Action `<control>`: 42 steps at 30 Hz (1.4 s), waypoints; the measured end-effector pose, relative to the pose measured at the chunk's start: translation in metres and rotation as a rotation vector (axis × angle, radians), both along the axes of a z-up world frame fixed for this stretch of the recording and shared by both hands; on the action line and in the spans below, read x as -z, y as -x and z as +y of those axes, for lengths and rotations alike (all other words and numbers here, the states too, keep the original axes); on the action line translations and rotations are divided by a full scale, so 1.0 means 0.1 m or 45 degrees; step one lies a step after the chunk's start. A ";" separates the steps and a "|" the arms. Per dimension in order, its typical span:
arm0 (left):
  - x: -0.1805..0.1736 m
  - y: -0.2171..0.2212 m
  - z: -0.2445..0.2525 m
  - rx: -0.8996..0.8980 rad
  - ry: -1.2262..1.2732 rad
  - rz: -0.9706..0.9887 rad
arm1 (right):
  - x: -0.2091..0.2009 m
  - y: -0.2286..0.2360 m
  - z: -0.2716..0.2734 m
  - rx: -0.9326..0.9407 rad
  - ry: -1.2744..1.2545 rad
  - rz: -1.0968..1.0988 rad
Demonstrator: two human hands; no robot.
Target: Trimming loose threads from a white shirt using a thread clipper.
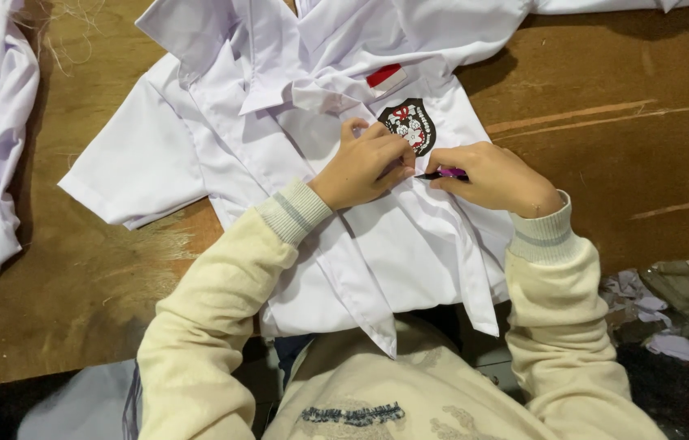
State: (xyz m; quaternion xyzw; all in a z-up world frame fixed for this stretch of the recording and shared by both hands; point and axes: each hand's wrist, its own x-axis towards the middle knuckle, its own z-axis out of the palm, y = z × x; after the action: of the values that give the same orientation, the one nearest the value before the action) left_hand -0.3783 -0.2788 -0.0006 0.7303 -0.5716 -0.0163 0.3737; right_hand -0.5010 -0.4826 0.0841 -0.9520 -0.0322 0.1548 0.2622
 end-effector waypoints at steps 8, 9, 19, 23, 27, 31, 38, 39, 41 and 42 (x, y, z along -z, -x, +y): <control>-0.21 -0.24 0.07 -0.018 0.259 0.261 | -0.12 0.03 -0.05 0.095 -0.145 -0.114; -0.21 -0.28 0.08 -0.064 0.342 0.371 | -0.08 0.02 -0.06 0.110 -0.165 -0.180; -0.42 -0.29 0.16 -0.142 0.476 0.637 | 0.20 -0.19 0.25 0.212 -0.218 -0.453; -0.42 -0.26 0.17 -0.152 0.529 0.639 | 0.21 -0.28 0.36 0.191 -0.146 -0.450; -0.41 -0.26 0.16 -0.136 0.598 0.695 | 0.24 -0.35 0.43 0.215 -0.146 -0.410; -0.41 -0.25 0.16 -0.163 0.607 0.728 | 0.36 -0.39 0.46 0.237 -0.182 -0.450; -0.43 -0.25 0.16 -0.150 0.609 0.740 | 0.51 -0.42 0.50 0.211 -0.155 -0.591; -0.44 -0.25 0.16 -0.154 0.613 0.730 | 0.52 -0.42 0.50 0.189 -0.156 -0.624; -0.44 -0.25 0.16 -0.156 0.616 0.721 | 0.53 -0.42 0.50 0.170 -0.157 -0.657; -0.43 -0.25 0.16 -0.154 0.611 0.693 | 0.54 -0.42 0.51 0.178 -0.150 -0.652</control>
State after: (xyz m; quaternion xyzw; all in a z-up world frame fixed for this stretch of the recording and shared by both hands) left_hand -0.3536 -0.2627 0.0428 0.6233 -0.3947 -0.0535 0.6729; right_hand -0.4591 -0.4318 0.0304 -0.9431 -0.0408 -0.1116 0.3105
